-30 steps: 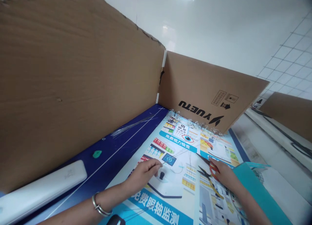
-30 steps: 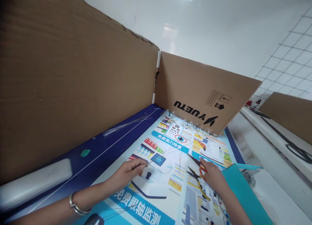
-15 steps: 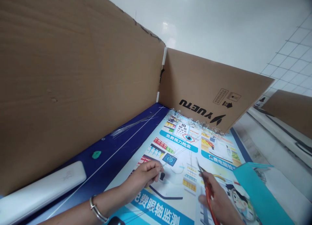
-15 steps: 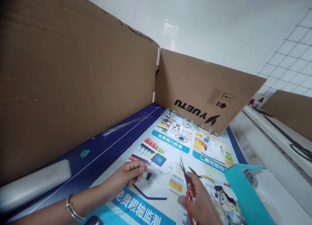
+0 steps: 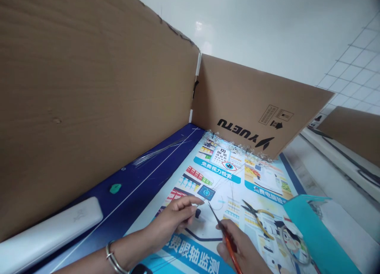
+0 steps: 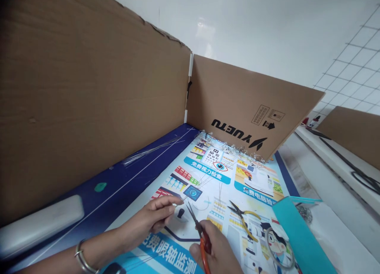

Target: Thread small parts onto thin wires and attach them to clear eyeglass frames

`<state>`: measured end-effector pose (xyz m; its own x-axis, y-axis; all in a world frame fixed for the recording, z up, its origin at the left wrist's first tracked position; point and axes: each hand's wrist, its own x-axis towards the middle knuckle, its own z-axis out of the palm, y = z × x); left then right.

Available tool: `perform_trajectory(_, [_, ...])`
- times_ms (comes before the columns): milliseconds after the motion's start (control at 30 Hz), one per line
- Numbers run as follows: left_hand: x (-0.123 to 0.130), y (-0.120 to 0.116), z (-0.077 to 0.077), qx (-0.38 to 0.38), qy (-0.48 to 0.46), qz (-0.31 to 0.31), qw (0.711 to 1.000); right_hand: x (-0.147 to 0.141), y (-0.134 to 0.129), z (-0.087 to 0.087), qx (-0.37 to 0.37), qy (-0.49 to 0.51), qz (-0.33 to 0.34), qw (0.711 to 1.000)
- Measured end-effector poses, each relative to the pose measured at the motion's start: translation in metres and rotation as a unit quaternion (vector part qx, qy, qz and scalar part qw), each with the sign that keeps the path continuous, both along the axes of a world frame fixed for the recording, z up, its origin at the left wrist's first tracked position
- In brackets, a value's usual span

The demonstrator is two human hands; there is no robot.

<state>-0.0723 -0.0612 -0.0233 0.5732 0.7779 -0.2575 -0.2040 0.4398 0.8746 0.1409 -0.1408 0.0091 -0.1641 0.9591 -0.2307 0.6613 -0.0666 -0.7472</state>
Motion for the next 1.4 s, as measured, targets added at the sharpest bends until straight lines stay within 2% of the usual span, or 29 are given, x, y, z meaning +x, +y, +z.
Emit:
perform_trajectory(233, [0.002,0.001,0.0,-0.054,-0.067,-0.015,0.996,-0.001,0.008,0.012,-0.033,0.001,0.035,0.999])
perform_trajectory(700, [0.002,0.01,-0.004,-0.101,-0.095,-0.042,0.989,-0.003,0.028,0.01,-0.026,-0.006,0.055,0.998])
perform_trajectory(1033, [0.004,0.003,-0.004,-0.135,-0.122,-0.073,0.981,-0.009,0.028,0.019,-0.038,0.029,0.098,0.994])
perform_trajectory(1400, [0.002,-0.002,0.001,-0.164,-0.117,-0.092,0.975,-0.01,0.03,0.011,-0.029,0.041,0.135,0.989])
